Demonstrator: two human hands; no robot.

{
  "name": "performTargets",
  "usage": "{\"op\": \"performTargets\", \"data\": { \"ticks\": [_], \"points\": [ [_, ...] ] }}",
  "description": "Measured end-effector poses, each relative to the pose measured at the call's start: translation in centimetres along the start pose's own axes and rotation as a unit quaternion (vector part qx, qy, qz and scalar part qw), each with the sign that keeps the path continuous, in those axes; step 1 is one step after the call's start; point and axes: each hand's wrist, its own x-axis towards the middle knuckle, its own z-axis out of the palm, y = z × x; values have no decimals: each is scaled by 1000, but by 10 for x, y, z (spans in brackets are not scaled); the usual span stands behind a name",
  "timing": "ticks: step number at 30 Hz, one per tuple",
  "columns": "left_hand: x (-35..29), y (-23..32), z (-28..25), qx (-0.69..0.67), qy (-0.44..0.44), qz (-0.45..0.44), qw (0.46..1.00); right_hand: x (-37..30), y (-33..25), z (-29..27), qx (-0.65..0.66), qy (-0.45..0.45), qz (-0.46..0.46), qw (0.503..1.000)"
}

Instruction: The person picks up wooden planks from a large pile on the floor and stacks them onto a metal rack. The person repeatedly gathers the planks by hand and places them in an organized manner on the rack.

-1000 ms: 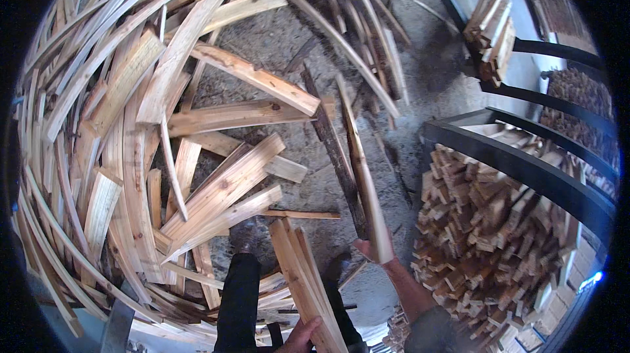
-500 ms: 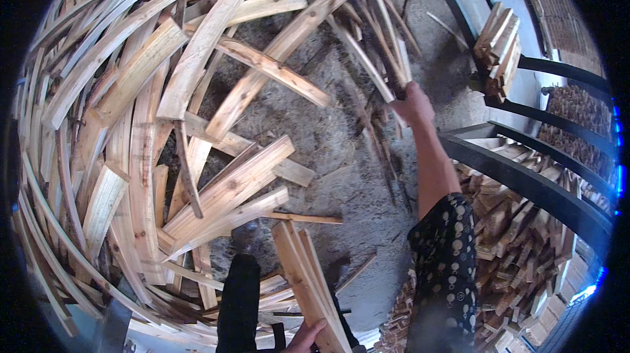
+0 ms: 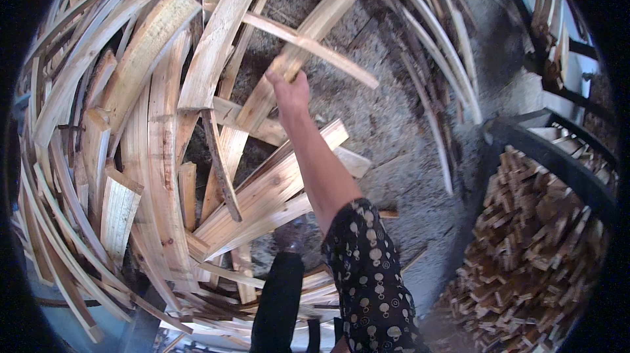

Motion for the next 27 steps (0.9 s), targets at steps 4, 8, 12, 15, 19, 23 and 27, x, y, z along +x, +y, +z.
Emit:
{"op": "performTargets", "data": {
  "ticks": [4, 8, 12, 15, 19, 23, 27],
  "points": [
    [11, -3, -6, -29, -58, 25, 998, -32, -24, -22, -138, -99, 19, 985],
    [8, 2, 5, -64, -24, 27, 997, -96, -69, -135, -71, -28, 74, 994],
    [12, -11, 3, -14, -15, 87, 996, -219, -95, -256, -211, -118, 218, 946],
    [15, -39, 0, 67, 38, 142, 987, -347, -85, -293, -175, -38, 311, 933],
    [8, -44, -13, 42, 79, 98, 991, -400, -80, -312, -296, -196, 361, 862],
    [2, -15, -10, 101, 87, 146, 980, -371, -79, -296, -425, -377, 435, 699],
    [14, -20, -4, 46, 102, 129, 985, -231, -41, -248, -714, -462, 196, 489]
  ]
}}
